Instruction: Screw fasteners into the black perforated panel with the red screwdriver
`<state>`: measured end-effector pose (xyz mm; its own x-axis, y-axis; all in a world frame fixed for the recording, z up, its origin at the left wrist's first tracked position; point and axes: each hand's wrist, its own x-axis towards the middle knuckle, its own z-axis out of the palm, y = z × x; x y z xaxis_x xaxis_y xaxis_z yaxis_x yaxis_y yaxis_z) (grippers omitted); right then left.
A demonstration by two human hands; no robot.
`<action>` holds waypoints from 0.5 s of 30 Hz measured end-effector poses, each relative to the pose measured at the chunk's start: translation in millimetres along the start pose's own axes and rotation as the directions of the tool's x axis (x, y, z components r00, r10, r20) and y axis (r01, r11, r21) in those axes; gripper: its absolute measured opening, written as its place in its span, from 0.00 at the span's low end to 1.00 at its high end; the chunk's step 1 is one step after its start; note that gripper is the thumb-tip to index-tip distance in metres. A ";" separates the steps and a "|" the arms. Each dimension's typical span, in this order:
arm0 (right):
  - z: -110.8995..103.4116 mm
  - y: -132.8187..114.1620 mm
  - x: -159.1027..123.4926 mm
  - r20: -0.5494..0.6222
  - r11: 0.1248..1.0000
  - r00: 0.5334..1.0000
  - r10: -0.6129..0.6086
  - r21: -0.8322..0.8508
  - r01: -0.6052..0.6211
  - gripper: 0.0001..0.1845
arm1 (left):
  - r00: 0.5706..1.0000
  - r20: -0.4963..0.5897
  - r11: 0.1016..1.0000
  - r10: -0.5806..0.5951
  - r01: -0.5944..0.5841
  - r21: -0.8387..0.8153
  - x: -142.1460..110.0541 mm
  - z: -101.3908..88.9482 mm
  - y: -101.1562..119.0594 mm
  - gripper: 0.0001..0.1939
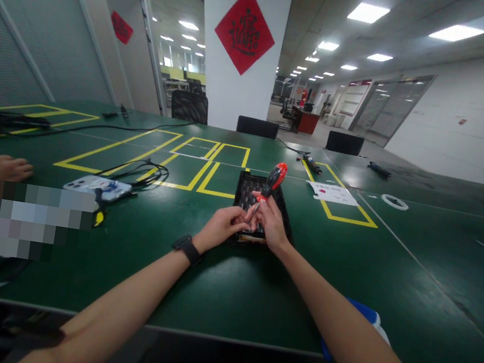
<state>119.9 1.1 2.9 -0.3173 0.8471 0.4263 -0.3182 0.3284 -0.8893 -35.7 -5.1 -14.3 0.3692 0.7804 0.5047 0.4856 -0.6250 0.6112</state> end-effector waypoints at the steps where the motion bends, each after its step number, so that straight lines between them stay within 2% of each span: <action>1: 0.2 -0.2 -0.2 0.006 1.000 1.000 -0.002 -0.003 0.002 0.19 | 1.000 0.001 1.000 0.007 -0.007 0.015 0.0 -0.6 -0.3 0.10; 7: 0.1 -0.5 -0.5 0.008 1.000 1.000 -0.003 0.003 0.003 0.18 | 0.997 0.029 0.995 0.073 -0.075 0.060 -0.2 -2.9 -2.7 0.09; 15: -0.5 1.8 0.7 -0.007 1.000 1.000 -0.017 0.010 0.017 0.18 | 0.995 0.025 0.995 0.093 -0.094 0.022 -2.2 -2.4 0.5 0.09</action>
<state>119.6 2.5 1.6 -0.3060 0.8443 0.4400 -0.3320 0.3385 -0.8805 -38.2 -7.2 -13.6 0.4324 0.7190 0.5441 0.4658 -0.6948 0.5480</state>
